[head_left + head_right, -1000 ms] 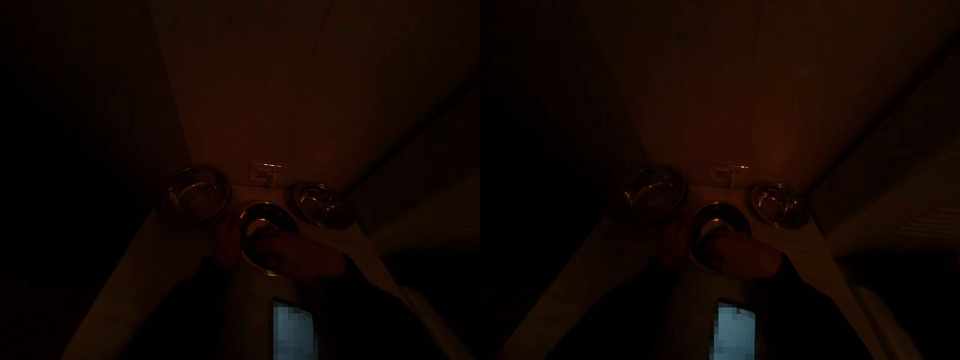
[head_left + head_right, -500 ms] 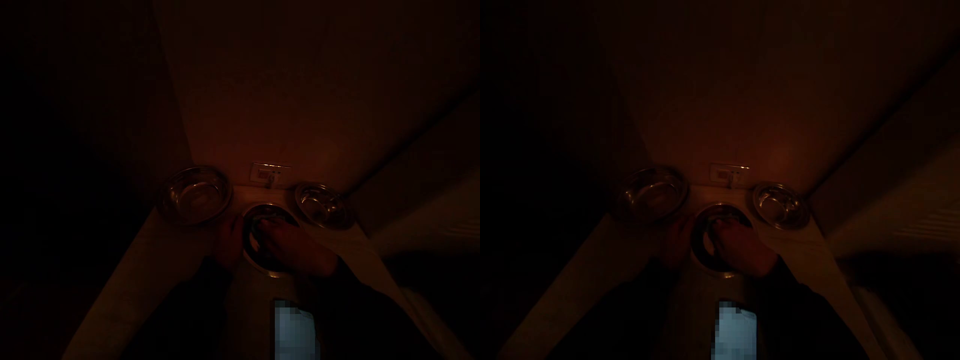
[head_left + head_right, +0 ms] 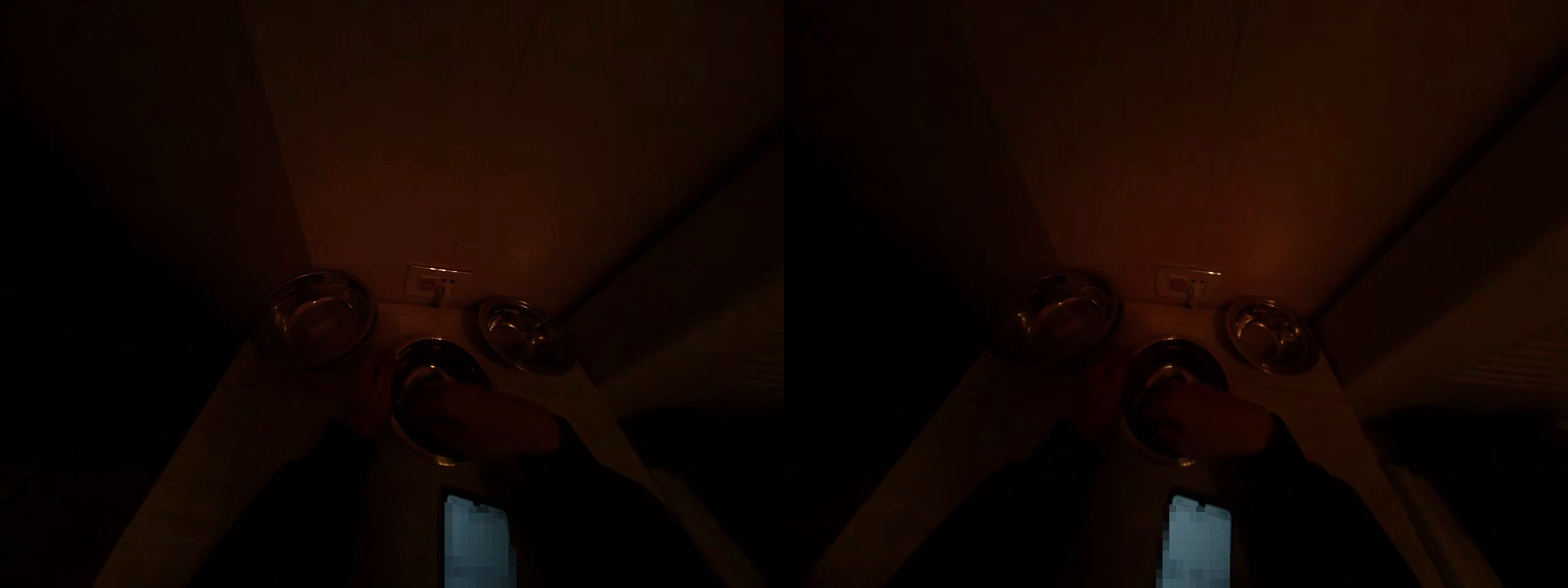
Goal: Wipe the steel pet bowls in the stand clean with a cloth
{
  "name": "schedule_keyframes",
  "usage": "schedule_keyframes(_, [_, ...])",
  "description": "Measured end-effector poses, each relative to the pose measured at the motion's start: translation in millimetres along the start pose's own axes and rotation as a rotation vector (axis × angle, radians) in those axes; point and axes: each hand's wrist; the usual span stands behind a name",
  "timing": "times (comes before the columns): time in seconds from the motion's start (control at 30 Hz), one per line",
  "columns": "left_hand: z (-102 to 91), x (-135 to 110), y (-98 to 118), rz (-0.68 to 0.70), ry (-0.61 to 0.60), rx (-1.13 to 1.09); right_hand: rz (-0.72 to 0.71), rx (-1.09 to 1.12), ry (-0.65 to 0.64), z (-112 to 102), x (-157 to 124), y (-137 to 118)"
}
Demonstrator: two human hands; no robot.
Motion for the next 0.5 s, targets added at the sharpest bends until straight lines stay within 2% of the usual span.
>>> schedule_keyframes(0.27, [2.0, 1, -1, 0.024, -0.056, -0.048, 0.262, -0.137, 0.200, 9, 1, 10])
schedule_keyframes(0.5, [-4.6, 0, 4, 0.031, -0.036, -0.026, 0.296, -0.191, 0.223, 9, 1, 15])
Point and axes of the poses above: each hand's wrist, its own x-axis towards the middle knuckle, its own z-axis out of the palm, y = z × x
